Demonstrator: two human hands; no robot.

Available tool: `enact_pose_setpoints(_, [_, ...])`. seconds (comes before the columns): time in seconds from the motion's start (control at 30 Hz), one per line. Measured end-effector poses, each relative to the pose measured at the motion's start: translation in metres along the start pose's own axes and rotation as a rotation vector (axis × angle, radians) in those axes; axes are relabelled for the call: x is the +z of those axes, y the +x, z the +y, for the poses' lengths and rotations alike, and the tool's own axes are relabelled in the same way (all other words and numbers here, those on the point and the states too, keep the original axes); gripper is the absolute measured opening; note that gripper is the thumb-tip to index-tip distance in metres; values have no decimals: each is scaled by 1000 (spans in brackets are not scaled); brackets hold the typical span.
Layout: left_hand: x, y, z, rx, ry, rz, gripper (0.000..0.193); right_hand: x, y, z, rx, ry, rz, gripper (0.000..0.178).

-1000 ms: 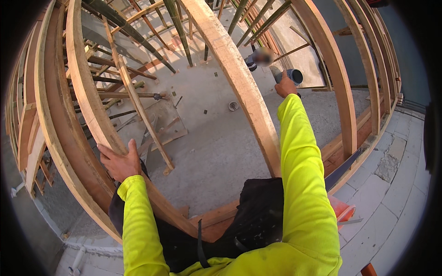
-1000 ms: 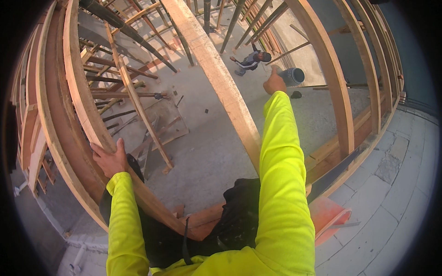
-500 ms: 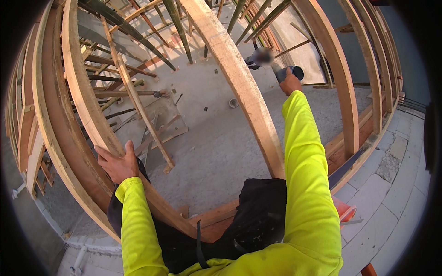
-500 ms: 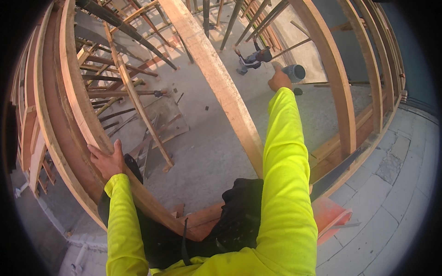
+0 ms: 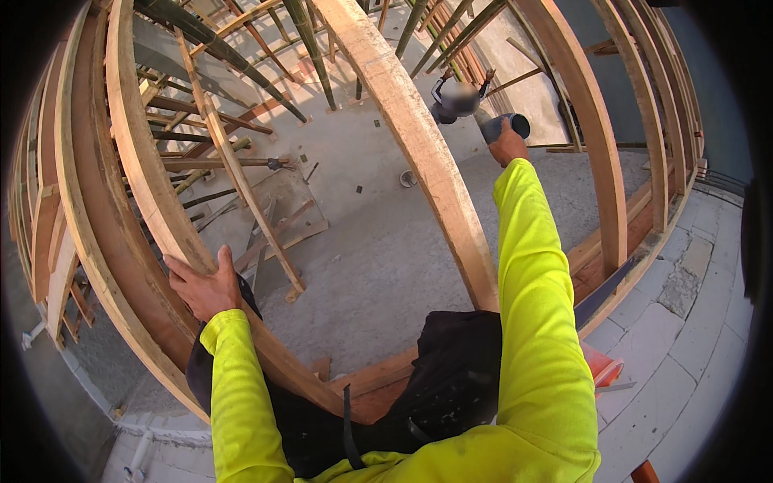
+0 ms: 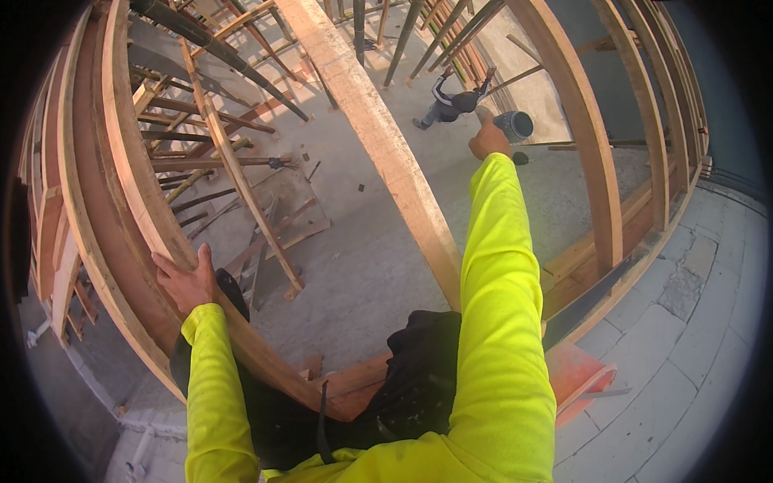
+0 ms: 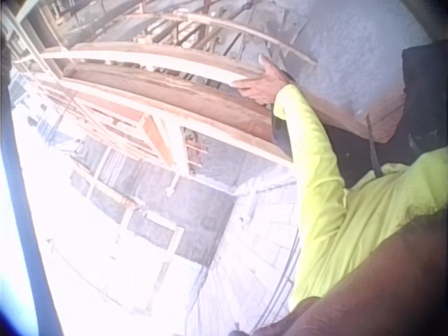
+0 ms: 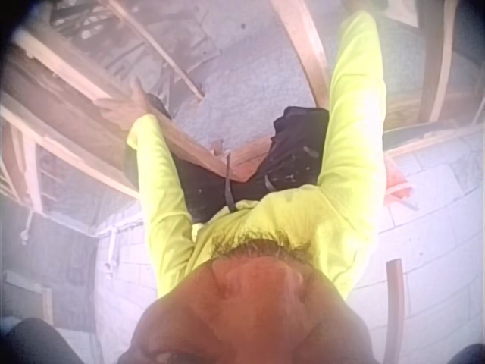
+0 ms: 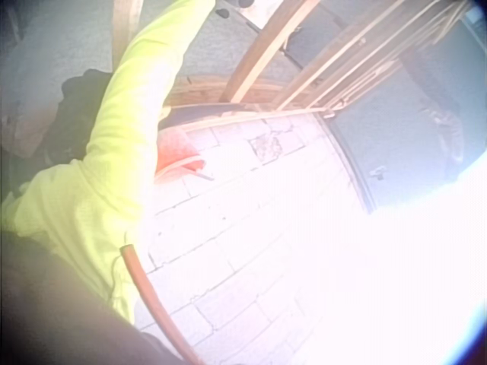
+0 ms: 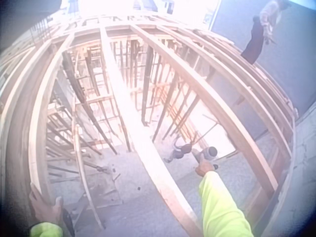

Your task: The person assembles a curved wooden framework using a hammer, hand saw, and nails. They cut and fit wooden planks, secure them with nails, and adjust the structure's alignment.

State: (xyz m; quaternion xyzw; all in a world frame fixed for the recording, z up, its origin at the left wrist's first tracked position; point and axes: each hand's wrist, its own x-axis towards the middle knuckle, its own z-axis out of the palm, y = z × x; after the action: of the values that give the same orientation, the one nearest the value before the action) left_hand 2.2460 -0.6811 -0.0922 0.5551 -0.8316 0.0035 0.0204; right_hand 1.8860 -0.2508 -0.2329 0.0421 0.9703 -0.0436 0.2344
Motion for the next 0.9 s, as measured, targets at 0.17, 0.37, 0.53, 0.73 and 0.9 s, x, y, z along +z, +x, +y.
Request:
enact_pose_setpoints(0.17, [0, 0, -1, -3, 0, -1, 106, 0, -3, -3, 22, -8, -23, 70])
enact_pose_setpoints(0.37, [0, 0, 1, -2, -4, -5, 106, 7, -6, 1, 7, -19, 10, 62])
enact_pose_setpoints(0.53, [-2, 1, -1, 4, -2, 6, 106, 5, -15, -3, -6, 18, -20, 76])
enact_pose_setpoints(0.73, [1, 0, -1, 20, 4, 30, 107, 8, -15, 9, 3, -21, 12, 65])
enact_pose_setpoints(0.9, [5, 2, -7, 12, -11, 34, 106, 11, -24, 3, -39, -8, 41, 69])
